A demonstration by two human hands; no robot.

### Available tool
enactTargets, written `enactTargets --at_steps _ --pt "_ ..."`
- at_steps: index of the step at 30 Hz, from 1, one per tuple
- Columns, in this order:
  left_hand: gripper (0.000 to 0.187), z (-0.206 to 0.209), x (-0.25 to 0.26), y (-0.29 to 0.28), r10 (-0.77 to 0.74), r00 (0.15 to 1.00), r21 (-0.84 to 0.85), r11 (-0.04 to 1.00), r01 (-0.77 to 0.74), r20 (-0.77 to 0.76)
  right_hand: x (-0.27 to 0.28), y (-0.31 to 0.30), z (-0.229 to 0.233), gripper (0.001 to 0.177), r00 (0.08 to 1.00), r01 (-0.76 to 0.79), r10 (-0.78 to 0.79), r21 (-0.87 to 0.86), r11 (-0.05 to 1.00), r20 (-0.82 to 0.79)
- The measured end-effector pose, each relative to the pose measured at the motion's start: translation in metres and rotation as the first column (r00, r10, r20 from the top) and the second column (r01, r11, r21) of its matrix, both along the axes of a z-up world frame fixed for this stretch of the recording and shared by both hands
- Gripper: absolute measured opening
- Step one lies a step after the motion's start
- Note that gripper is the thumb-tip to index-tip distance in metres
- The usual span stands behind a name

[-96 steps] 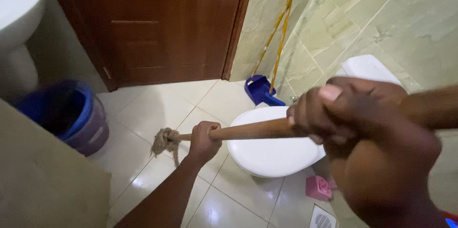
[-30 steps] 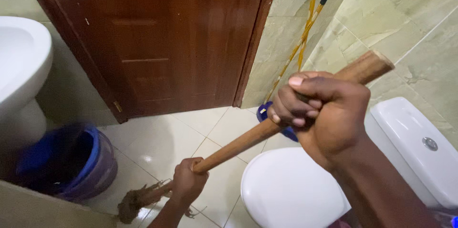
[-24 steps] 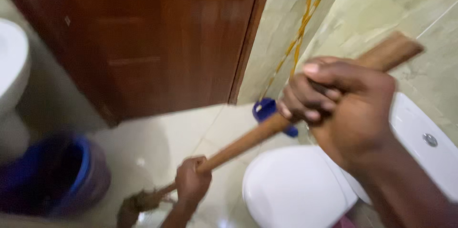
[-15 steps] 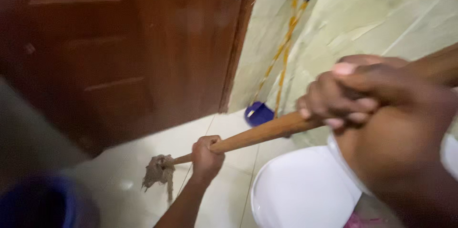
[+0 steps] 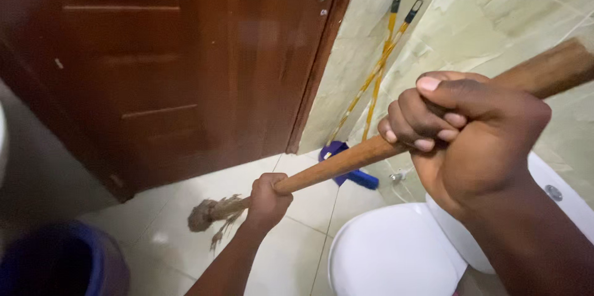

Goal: The person mops the tiled floor of a bathroom, moving the mop head around the base of the toilet and into the corner near a bucket.

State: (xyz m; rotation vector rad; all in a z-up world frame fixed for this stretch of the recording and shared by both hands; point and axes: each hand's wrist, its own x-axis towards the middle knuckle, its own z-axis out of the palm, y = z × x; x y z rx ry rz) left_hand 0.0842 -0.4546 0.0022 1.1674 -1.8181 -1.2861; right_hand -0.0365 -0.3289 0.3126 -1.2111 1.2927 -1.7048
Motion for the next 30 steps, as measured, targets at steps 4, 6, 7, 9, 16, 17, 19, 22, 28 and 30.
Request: enactTargets --at_steps 4,6,7,9,16,17,19,22,28,30 --pt "0.004 -0.004 0.034 0.018 0.021 0.995 0.018 1.0 -0.023 0.096 -0.007 0.003 -0.021 0.04 0.993 -0.041 0.04 0.005 0.999 0.106" --pt "0.005 -0.013 0.046 0.023 0.041 0.985 0.002 0.999 -0.042 0.166 -0.01 0.004 -0.035 0.041 0.984 -0.065 0.066 -0.013 0.998 0.166" --pt "0.006 -0.019 0.051 0.034 0.031 0.98 0.057 0.997 -0.043 0.195 -0.012 0.008 -0.04 0.038 0.976 -0.049 0.043 0.021 0.999 0.214" --pt "0.01 -0.03 0.058 0.054 0.088 0.969 -0.018 0.996 -0.086 0.231 -0.015 0.026 -0.05 0.035 0.966 -0.029 0.013 0.059 0.998 0.26" --pt "0.018 -0.023 0.019 0.077 0.104 0.969 0.066 0.99 -0.121 0.222 -0.031 0.059 -0.025 0.038 0.959 -0.072 0.054 0.055 0.996 0.278" --pt "0.018 -0.02 0.007 0.078 0.097 0.972 0.063 0.992 -0.112 0.214 -0.035 0.059 -0.018 0.038 0.981 -0.064 0.054 0.053 0.996 0.184" --pt "0.02 -0.016 -0.018 0.079 0.13 0.991 0.02 0.991 -0.129 -0.013 -0.038 0.07 -0.004 0.039 0.994 -0.027 0.023 0.03 0.999 0.111" --pt "0.025 -0.016 -0.052 0.063 -0.04 0.986 -0.16 0.987 0.013 -0.163 -0.047 0.069 0.012 0.04 0.995 -0.072 0.068 0.049 0.996 0.072" --pt "0.011 -0.027 -0.1 0.036 -0.276 0.951 -0.163 0.954 0.252 -0.142 -0.033 0.086 -0.009 0.04 0.955 0.234 -0.219 0.056 0.971 -0.201" --pt "0.014 -0.026 -0.111 0.036 -0.311 0.95 0.095 0.946 0.309 0.016 -0.042 0.085 -0.009 0.041 0.963 0.242 -0.234 0.046 0.969 -0.132"
